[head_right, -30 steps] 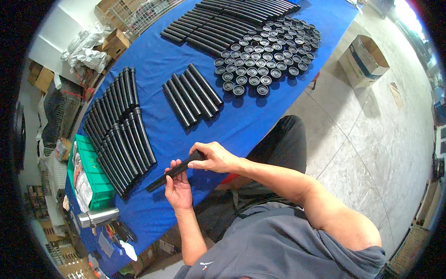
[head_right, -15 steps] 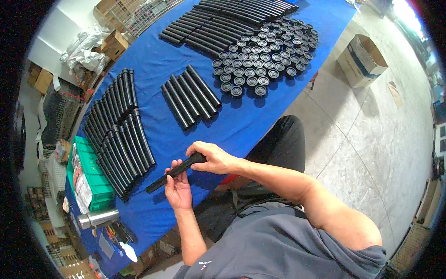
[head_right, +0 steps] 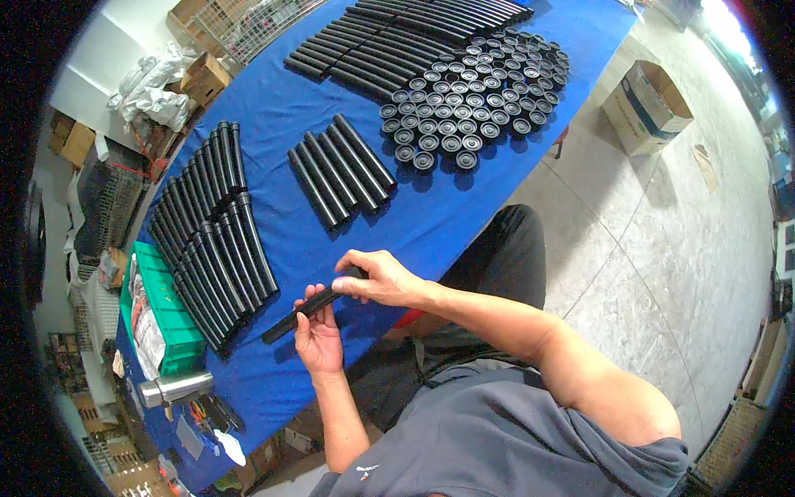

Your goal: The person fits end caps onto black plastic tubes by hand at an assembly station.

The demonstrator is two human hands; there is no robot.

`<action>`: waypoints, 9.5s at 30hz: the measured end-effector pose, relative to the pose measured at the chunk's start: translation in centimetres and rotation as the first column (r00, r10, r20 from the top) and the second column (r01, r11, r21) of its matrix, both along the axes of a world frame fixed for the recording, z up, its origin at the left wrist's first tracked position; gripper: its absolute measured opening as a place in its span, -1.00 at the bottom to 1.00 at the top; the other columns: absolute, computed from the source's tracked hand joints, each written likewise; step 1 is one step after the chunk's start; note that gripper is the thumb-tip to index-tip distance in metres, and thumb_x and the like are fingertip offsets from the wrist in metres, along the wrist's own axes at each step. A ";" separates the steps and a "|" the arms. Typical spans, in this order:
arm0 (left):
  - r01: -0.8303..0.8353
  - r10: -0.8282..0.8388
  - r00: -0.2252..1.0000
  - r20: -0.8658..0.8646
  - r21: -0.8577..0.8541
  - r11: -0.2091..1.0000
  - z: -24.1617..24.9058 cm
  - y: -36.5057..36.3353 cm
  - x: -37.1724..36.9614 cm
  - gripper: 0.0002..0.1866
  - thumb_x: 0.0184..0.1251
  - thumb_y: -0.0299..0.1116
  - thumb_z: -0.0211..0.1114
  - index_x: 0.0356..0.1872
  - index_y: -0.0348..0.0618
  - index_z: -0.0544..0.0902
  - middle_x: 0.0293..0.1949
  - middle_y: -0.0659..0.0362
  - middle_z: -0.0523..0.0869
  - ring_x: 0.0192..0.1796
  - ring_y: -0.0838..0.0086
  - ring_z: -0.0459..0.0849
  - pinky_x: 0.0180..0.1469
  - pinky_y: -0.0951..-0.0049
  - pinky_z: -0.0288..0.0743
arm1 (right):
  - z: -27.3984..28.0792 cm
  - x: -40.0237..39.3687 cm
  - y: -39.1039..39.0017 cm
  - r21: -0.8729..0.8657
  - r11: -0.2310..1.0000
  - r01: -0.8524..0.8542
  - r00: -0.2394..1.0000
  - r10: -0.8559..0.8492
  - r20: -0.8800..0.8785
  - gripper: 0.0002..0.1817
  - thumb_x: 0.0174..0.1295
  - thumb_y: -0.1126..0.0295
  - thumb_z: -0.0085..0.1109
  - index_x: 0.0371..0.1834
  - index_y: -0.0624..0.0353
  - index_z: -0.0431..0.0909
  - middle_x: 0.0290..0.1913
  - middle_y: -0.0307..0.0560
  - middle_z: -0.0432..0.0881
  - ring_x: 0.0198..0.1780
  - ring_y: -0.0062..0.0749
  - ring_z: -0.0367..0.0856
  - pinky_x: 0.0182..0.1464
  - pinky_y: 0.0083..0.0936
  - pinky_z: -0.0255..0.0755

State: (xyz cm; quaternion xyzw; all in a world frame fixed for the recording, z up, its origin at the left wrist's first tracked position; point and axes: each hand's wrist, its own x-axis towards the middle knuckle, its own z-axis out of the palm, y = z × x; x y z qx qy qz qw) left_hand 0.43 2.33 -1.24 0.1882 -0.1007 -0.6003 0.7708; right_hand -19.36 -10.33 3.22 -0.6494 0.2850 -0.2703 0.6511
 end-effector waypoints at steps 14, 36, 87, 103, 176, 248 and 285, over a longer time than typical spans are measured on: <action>-0.017 0.013 0.998 0.068 0.055 0.998 0.7 -0.2 -0.6 -0.70 0.48 -0.40 0.35 0.16 -0.24 0.67 0.34 -0.14 0.62 0.49 0.00 0.48 0.62 -0.07 0.29 | -2.7 0.6 0.3 0.098 0.993 0.069 0.985 -0.083 0.150 -0.63 0.29 0.34 0.47 0.08 0.24 0.60 -0.22 -0.23 0.68 -0.22 -0.58 0.65 -0.20 -0.51 0.58; -0.066 -0.481 0.057 0.875 0.484 0.873 8.5 1.1 -3.2 -0.39 0.24 -0.32 0.61 0.28 -0.24 0.56 -0.27 0.29 0.66 -0.31 0.71 0.55 -0.27 0.60 0.47 | -1.7 0.2 -0.7 0.447 0.895 -0.009 0.913 -0.175 0.368 -0.39 0.38 0.44 0.34 0.45 0.29 0.34 -0.17 -0.16 0.59 -0.27 -0.51 0.63 -0.24 -0.44 0.62; -0.816 -0.725 -0.530 0.439 -0.030 0.578 13.1 -32.2 31.9 -0.49 0.43 -0.05 0.32 0.15 -0.32 0.65 0.17 -0.18 0.73 0.23 -0.09 0.71 0.28 -0.05 0.60 | -0.2 -1.6 -2.4 -0.261 0.964 -0.044 0.994 0.017 -0.105 -0.70 0.33 0.43 0.38 0.05 0.34 0.62 -0.24 0.05 0.69 -0.23 -0.17 0.78 -0.18 -0.33 0.65; -0.164 -0.007 -0.590 0.807 -0.112 0.980 0.5 -39.3 13.6 -0.66 0.48 -0.42 0.24 0.22 -0.14 0.69 0.31 -0.15 0.66 0.45 -0.01 0.54 0.50 0.12 0.37 | -1.7 -2.2 -2.1 -0.354 0.929 -0.108 0.994 0.113 -0.006 -0.65 0.43 0.27 0.27 0.08 0.33 0.56 -0.21 0.10 0.63 -0.22 -0.03 0.71 -0.15 -0.17 0.60; -0.235 -0.119 -0.768 0.629 -0.103 0.967 -1.9 -48.0 11.7 -0.47 0.64 -0.22 0.15 0.42 -0.42 0.46 0.52 -0.22 0.40 0.60 -0.07 0.28 0.62 0.02 0.14 | 3.0 -33.7 -71.6 0.488 0.307 0.817 0.258 -0.952 0.167 -0.18 0.54 0.03 0.15 0.67 0.12 -0.02 0.64 0.47 -0.09 0.61 0.33 0.09 0.21 0.27 0.66; 0.184 -0.257 0.896 0.362 0.224 0.957 9.5 -7.0 -6.0 -0.62 0.35 -0.40 0.50 0.13 -0.22 0.63 -0.03 0.13 0.79 -0.06 0.39 0.77 0.04 0.36 0.65 | 10.8 -3.7 -7.7 -0.431 0.898 -0.083 0.980 -0.005 -0.199 -0.52 0.30 0.39 0.42 0.24 0.32 0.54 -0.14 -0.12 0.68 -0.13 -0.47 0.66 -0.12 -0.49 0.60; -0.542 -0.411 -0.362 0.837 0.170 0.823 2.5 -23.3 3.4 -0.37 0.27 -0.09 0.47 0.24 -0.37 0.66 -0.13 -0.19 0.82 0.03 -0.03 0.79 0.15 0.05 0.61 | -0.8 -10.2 -2.1 -0.381 0.871 0.311 0.909 -0.390 -0.148 -0.60 0.34 0.24 0.34 0.06 0.31 0.53 -0.48 0.06 0.54 -0.48 -0.12 0.54 -0.39 -0.27 0.39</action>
